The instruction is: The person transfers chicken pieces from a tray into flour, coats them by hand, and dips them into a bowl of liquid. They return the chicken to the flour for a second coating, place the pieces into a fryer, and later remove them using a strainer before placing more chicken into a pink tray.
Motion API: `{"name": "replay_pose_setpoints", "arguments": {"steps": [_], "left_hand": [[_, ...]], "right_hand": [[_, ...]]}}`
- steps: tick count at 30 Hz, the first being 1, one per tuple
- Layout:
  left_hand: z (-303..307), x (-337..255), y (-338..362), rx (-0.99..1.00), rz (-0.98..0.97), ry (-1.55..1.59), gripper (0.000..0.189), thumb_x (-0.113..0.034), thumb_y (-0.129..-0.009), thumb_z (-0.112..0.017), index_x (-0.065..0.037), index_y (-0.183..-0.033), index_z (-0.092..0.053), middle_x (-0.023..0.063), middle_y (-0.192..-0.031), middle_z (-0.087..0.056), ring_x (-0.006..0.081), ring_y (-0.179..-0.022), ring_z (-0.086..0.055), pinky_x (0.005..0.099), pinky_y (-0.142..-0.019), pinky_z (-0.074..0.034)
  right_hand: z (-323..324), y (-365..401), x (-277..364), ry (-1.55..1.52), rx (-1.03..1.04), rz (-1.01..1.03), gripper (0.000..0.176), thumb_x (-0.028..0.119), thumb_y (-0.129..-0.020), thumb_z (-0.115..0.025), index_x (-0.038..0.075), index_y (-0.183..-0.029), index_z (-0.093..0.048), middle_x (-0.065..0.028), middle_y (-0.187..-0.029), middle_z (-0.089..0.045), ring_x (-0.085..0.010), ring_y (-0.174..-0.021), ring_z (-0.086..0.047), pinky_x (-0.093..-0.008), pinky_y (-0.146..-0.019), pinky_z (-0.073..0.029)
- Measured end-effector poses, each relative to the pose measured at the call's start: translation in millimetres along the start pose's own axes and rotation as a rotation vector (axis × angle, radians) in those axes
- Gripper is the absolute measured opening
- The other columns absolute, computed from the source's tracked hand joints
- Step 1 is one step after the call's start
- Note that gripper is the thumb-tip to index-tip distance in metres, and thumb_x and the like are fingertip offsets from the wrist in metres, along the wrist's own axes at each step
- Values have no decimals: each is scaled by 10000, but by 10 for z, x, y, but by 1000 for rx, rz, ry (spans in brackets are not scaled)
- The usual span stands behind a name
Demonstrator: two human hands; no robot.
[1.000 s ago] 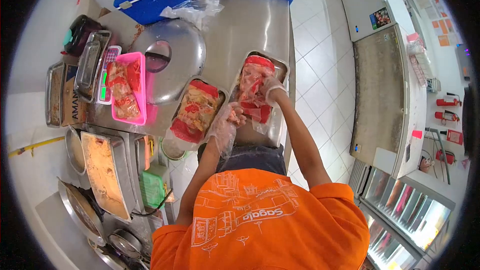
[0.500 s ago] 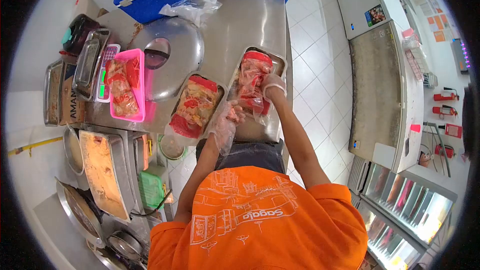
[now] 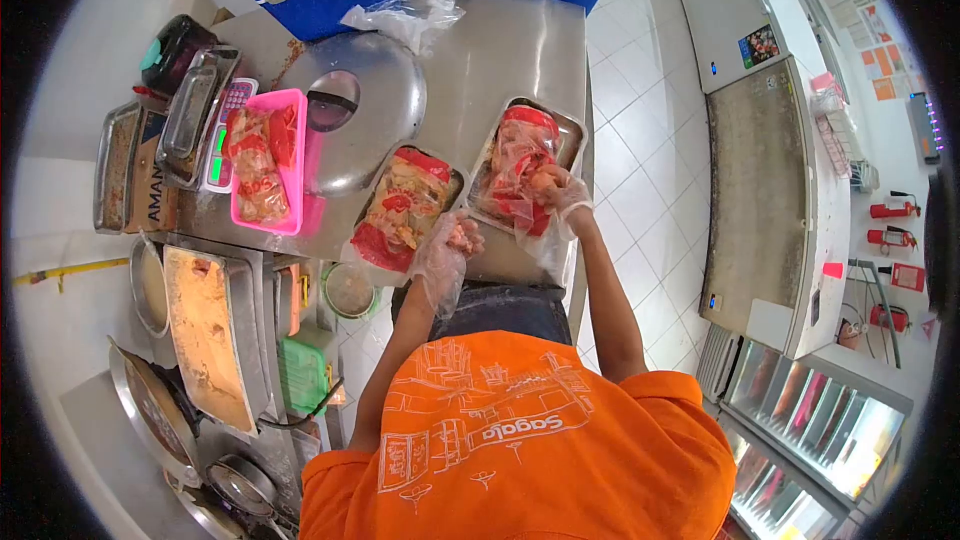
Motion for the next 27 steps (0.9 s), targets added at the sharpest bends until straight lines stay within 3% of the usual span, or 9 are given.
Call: {"name": "replay_pose_setpoints", "arguments": {"steps": [4,12,14,16,19,20,22,24,27], "left_hand": [[-36,9,-42,25,-10,0,383,-316,-878,-549,-23,-1119,-495,80,-913,-542,214,-799,-567,347,-742,-476],[-661,65,-162,334,146,392,561,-486,-896,-445,-4,-1181,-479,163,-1071,-559,300,-957,-553,436,-888,-432],[-783,-21,-164,302,121,435,588,-507,-894,-426,-4,-1194,-476,179,-1104,-552,313,-989,-546,453,-910,-420],[-823,-57,-176,260,98,485,615,-527,-891,-407,-4,-1207,-472,194,-1137,-545,326,-1020,-538,469,-932,-408],[-707,-235,-133,202,1,530,585,-532,-894,-403,-11,-1130,-527,150,-1075,-584,289,-936,-583,410,-797,-474],[-620,-233,-126,191,-21,541,585,-532,-894,-403,-11,-1130,-527,150,-1075,-584,289,-936,-583,410,-797,-474],[-528,-383,-117,286,-159,447,500,-489,-891,-443,-28,-1051,-552,113,-960,-603,240,-824,-601,382,-729,-491],[-307,-427,-81,189,-253,380,383,-423,-887,-490,-65,-1012,-545,65,-861,-592,170,-726,-589,341,-674,-487],[32,-726,124,160,-428,481,258,-303,-883,-547,-99,-1040,-539,49,-855,-581,151,-708,-577,320,-668,-487]], "right_hand": [[-91,74,-21,-502,62,-152,271,231,-877,-588,35,-1062,-570,-35,-898,-632,-107,-694,-598,-235,-580,-480],[-446,445,710,-633,63,-79,297,193,-877,-583,21,-1119,-560,-45,-918,-630,-127,-705,-597,-236,-612,-498],[-580,476,737,-697,53,-110,296,165,-872,-586,18,-1127,-558,-41,-919,-630,-123,-719,-597,-236,-624,-501],[-747,496,732,-524,93,-123,279,156,-869,-564,24,-1114,-549,-61,-890,-622,-131,-763,-615,-250,-636,-502],[-898,506,559,-218,34,-159,226,145,-818,-632,35,-1012,-594,-45,-816,-618,-130,-653,-599,-250,-595,-498],[-941,472,503,-130,34,-110,194,141,-809,-642,39,-970,-606,-44,-804,-619,-128,-628,-593,-246,-578,-494],[-1021,444,801,451,-22,117,189,188,-766,-688,36,-849,-613,-53,-730,-628,-131,-622,-589,-282,-555,-475],[-1352,541,1193,804,-64,276,237,241,-726,-719,31,-755,-614,-56,-657,-624,-148,-595,-595,-327,-559,-468],[-1562,366,848,686,-18,423,188,185,-772,-676,24,-729,-589,-60,-643,-606,-115,-572,-571,-272,-516,-447]]}}
Point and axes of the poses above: each hand's wrist, its own y-axis away from the middle knuckle, its own z-axis out of the back of the hand, x = y × z, the point moved 9 cm from there along -y, towards the middle knuckle
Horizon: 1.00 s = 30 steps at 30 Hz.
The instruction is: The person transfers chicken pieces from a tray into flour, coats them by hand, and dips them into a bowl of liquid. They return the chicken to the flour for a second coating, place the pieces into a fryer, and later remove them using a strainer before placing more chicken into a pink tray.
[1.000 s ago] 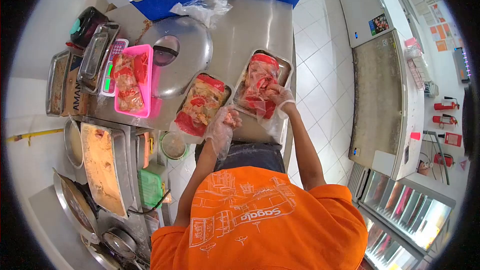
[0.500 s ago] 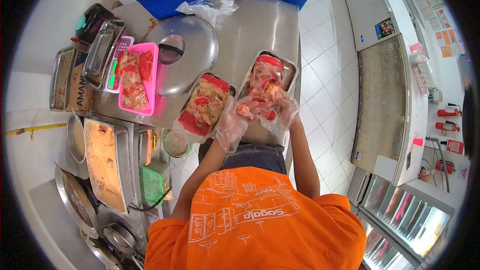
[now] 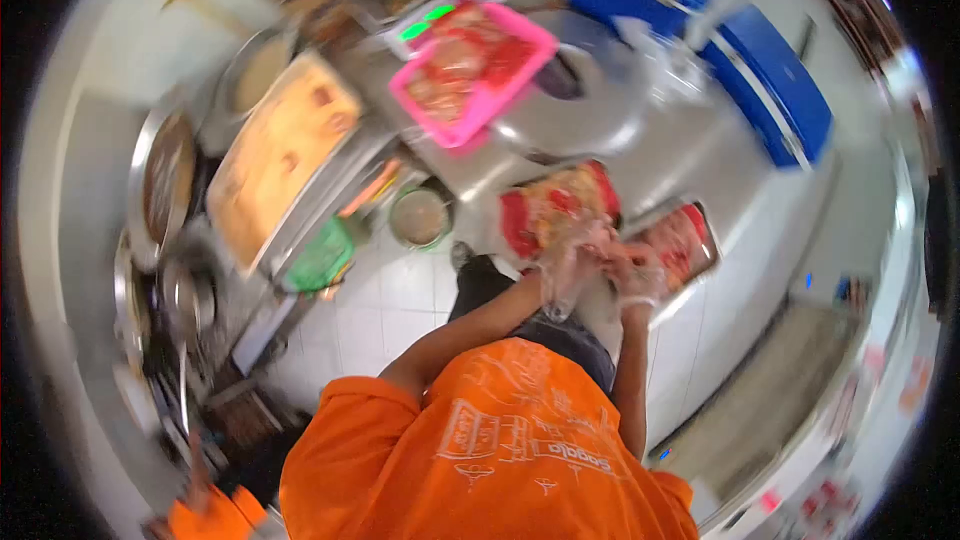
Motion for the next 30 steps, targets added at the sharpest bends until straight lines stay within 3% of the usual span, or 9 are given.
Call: {"name": "replay_pose_setpoints", "arguments": {"steps": [1,2,6,11,15,18,25,28,30], "left_hand": [[127,-260,78,-24,-77,10,258,-303,-883,-547,-99,-1040,-539,49,-855,-581,151,-708,-577,320,-668,-487],[236,-394,154,-46,-71,7,296,-296,-864,-571,-70,-1050,-524,47,-838,-570,144,-748,-560,302,-696,-466],[645,-1207,496,-97,-276,-39,345,-258,-847,-584,-33,-1093,-492,30,-798,-529,134,-741,-517,267,-696,-432],[972,-2788,1413,-249,-736,-169,425,-296,-828,-592,-29,-1140,-483,87,-1000,-554,162,-860,-550,302,-804,-472],[1467,-3786,1991,-290,-906,239,348,2,-808,-592,-63,-1134,-487,192,-988,-535,271,-876,-560,280,-718,-513],[1952,-4300,2265,-303,-1034,369,359,58,-798,-574,-41,-1130,-482,201,-970,-533,296,-888,-553,293,-724,-518],[1818,-4925,1946,-360,-852,-56,333,-135,-881,-560,-43,-1174,-431,163,-1013,-530,176,-876,-531,184,-635,-462],[1622,-5076,1458,-56,-631,-49,359,-222,-915,-496,-59,-1230,-443,123,-1058,-559,171,-989,-539,257,-830,-433],[2029,-5137,1615,-1016,-586,-277,446,-314,-911,-488,-74,-1282,-424,83,-1186,-531,181,-1089,-490,323,-965,-328]], "right_hand": [[-50,-37,130,17,1,35,163,161,-792,-660,28,-746,-579,-59,-628,-590,-105,-547,-548,-247,-503,-432],[-197,6,228,-445,63,-264,147,157,-816,-637,38,-759,-572,-42,-604,-565,-94,-518,-511,-237,-491,-415],[-612,34,258,-539,122,-424,200,182,-768,-698,56,-692,-563,-27,-622,-577,-97,-508,-514,-246,-468,-423],[-1060,27,849,-493,309,-301,164,187,-826,-646,69,-737,-575,4,-611,-535,-81,-529,-486,-214,-493,-390],[-1288,21,1127,-279,297,-292,141,196,-820,-654,77,-767,-601,36,-678,-551,-67,-589,-473,-208,-527,-386],[-1468,80,1371,-542,272,-305,154,201,-823,-652,81,-744,-597,37,-661,-540,-71,-583,-475,-220,-529,-387],[-1616,42,999,-329,223,-220,234,243,-839,-642,85,-686,-562,7,-657,-564,-76,-564,-484,-222,-527,-389],[-1491,151,859,-252,188,-166,243,257,-841,-643,72,-702,-570,-13,-658,-579,-86,-551,-504,-224,-514,-403],[-1361,299,1342,-581,198,-314,250,271,-839,-644,61,-725,-570,-31,-644,-575,-101,-534,-524,-230,-494,-427]]}}
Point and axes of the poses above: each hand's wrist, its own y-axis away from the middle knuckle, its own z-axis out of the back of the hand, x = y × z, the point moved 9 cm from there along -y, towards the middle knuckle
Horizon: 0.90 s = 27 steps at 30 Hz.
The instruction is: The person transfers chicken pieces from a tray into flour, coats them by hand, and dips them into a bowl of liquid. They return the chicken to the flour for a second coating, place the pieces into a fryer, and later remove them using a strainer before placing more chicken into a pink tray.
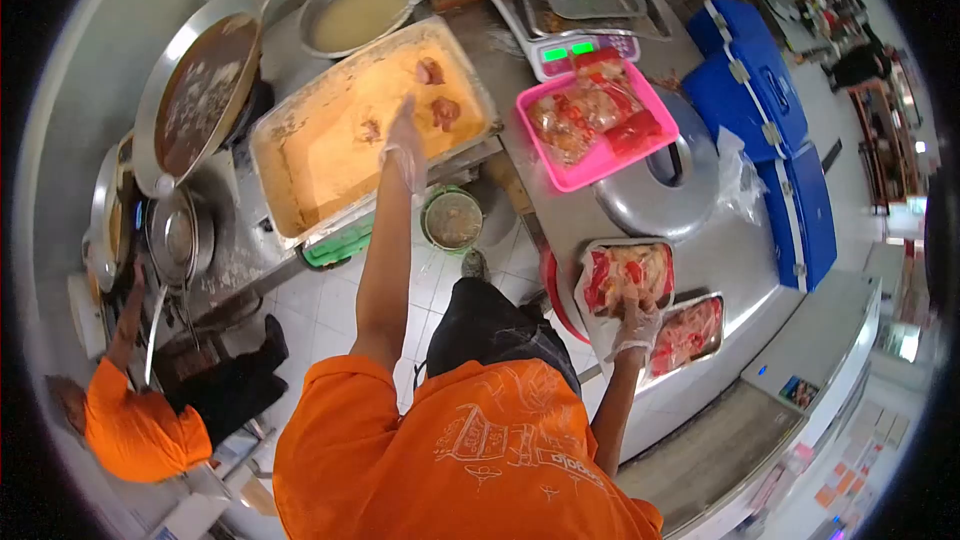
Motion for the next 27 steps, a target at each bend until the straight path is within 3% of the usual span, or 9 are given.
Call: {"name": "replay_pose_setpoints", "arguments": {"steps": [3,5,7,9,13,16,19,22,27], "left_hand": [[-123,-25,5,184,-288,3,489,-330,-904,-490,-84,-1317,-403,41,-1321,-447,191,-1147,-448,351,-1025,-241],[-349,90,321,414,-275,124,480,-308,-905,-490,-60,-1308,-408,71,-1328,-437,200,-1152,-448,345,-1000,-288],[-682,142,1022,702,-578,67,424,-297,-911,-480,-36,-1244,-451,62,-1167,-530,171,-1061,-484,321,-906,-368],[-916,658,1293,709,-55,184,363,-313,-907,-495,-29,-1132,-511,38,-987,-561,147,-915,-520,301,-785,-416],[-1361,1585,1977,795,-11,-129,314,-325,-902,-517,-47,-1045,-546,31,-896,-553,142,-792,-531,301,-726,-425],[-1438,2627,2197,831,317,-331,268,-280,-901,-534,-51,-1038,-567,48,-890,-579,153,-758,-556,279,-671,-449],[-1708,3119,2949,951,346,-432,254,-246,-903,-535,-55,-1068,-569,54,-908,-590,143,-761,-569,254,-655,-464],[-1943,3448,3581,1075,358,-507,260,-236,-906,-530,-59,-1093,-566,57,-915,-596,132,-765,-576,241,-658,-474],[-2102,3863,3926,1131,360,-678,321,-232,-878,-563,-43,-1135,-522,77,-918,-604,176,-772,-595,300,-681,-493]], "right_hand": [[376,190,-2,0,-91,17,260,285,-825,-658,54,-741,-573,-38,-641,-575,-112,-517,-532,-234,-483,-444],[816,249,-331,28,-217,-65,295,315,-816,-659,41,-747,-577,-40,-647,-576,-117,-522,-542,-244,-490,-458],[1345,299,-539,204,-322,-196,298,319,-821,-642,32,-768,-583,-41,-649,-575,-118,-518,-541,-250,-493,-460],[1749,407,-532,268,-388,-197,296,321,-831,-619,26,-812,-590,-44,-661,-580,-112,-538,-550,-251,-496,-455],[2823,365,-1040,574,-575,-143,275,272,-835,-599,26,-956,-621,-52,-729,-607,-139,-687,-592,-271,-599,-470],[3022,336,-621,790,-686,118,277,242,-819,-607,54,-1022,-627,-111,-839,-646,-220,-781,-616,-330,-684,-484],[3271,-187,-1170,614,-600,181,217,196,-835,-556,71,-992,-638,-171,-921,-642,-296,-835,-622,-389,-720,-488],[3141,-568,-1123,1114,-381,-227,241,163,-850,-484,51,-1018,-616,-187,-960,-633,-333,-900,-613,-416,-762,-485],[3233,-730,-1229,1055,-370,-411,252,148,-843,-468,45,-1045,-578,-180,-982,-630,-331,-951,-605,-417,-781,-494]]}}
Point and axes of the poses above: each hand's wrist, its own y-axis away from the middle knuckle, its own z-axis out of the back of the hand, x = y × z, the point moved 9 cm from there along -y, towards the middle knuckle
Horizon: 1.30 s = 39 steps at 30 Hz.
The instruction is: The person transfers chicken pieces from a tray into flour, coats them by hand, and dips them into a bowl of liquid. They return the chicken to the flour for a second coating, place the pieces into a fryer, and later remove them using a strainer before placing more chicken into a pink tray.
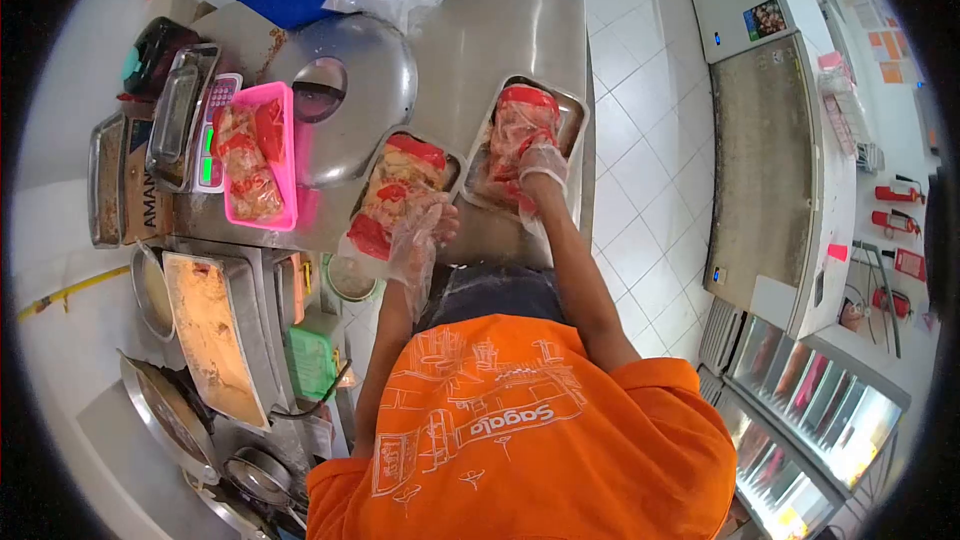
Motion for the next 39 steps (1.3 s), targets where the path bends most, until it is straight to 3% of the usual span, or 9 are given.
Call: {"name": "replay_pose_setpoints", "arguments": {"steps": [9,15,20,24,25,28,30,32,39], "left_hand": [[-348,355,-263,34,120,-105,290,-253,-887,-566,-63,-1107,-567,59,-931,-613,130,-787,-591,246,-685,-477],[-837,720,-718,65,202,9,410,-363,-908,-504,-58,-1181,-517,54,-1005,-576,154,-836,-574,289,-764,-468],[-1092,808,-938,74,272,439,324,-403,-903,-495,-95,-963,-576,29,-814,-586,146,-684,-575,281,-613,-486],[-775,988,-1069,-39,290,504,323,-420,-893,-510,-114,-812,-575,4,-657,-542,143,-520,-545,268,-444,-474],[-785,922,-1014,-48,289,475,308,-404,-898,-507,-108,-847,-574,-6,-632,-516,127,-531,-549,268,-467,-483],[-770,968,-992,-84,312,378,305,-395,-894,-518,-94,-891,-566,-6,-642,-516,131,-535,-544,275,-487,-486],[-769,955,-989,-57,286,287,297,-377,-894,-520,-83,-920,-555,0,-677,-517,134,-553,-542,280,-512,-488],[-799,995,-996,11,289,188,295,-376,-890,-525,-83,-911,-555,10,-696,-514,132,-564,-539,281,-523,-490],[-809,937,-985,5,229,24,275,-362,-879,-543,-97,-952,-550,-2,-747,-522,127,-651,-558,260,-541,-485]], "right_hand": [[-68,-245,-48,76,83,223,188,183,-804,-555,69,-928,-638,-178,-1007,-625,-345,-938,-601,-409,-763,-501],[191,225,-355,-436,38,-28,294,171,-771,-577,80,-1047,-620,-197,-1024,-616,-372,-912,-592,-412,-754,-489],[826,834,219,-340,-306,673,404,117,-705,-601,80,-1107,-594,-177,-1002,-616,-353,-960,-567,-423,-824,-456],[231,188,-69,-172,43,323,354,102,-684,-595,62,-1033,-559,-157,-967,-605,-359,-924,-572,-419,-801,-468],[56,151,-16,10,-296,486,316,120,-702,-578,37,-1007,-569,-160,-961,-605,-346,-936,-576,-423,-790,-476],[82,68,156,29,-95,438,302,136,-728,-560,20,-1006,-580,-181,-985,-604,-336,-971,-570,-421,-822,-470],[271,170,331,42,-451,651,306,159,-725,-570,-4,-982,-602,-209,-1020,-597,-323,-998,-566,-424,-810,-479],[133,-16,332,204,91,420,360,189,-753,-545,-2,-1056,-588,-154,-1028,-614,-295,-933,-609,-391,-766,-507],[-9,-221,337,122,49,383,192,157,-756,-572,44,-873,-675,-174,-927,-645,-307,-874,-627,-397,-747,-506]]}}
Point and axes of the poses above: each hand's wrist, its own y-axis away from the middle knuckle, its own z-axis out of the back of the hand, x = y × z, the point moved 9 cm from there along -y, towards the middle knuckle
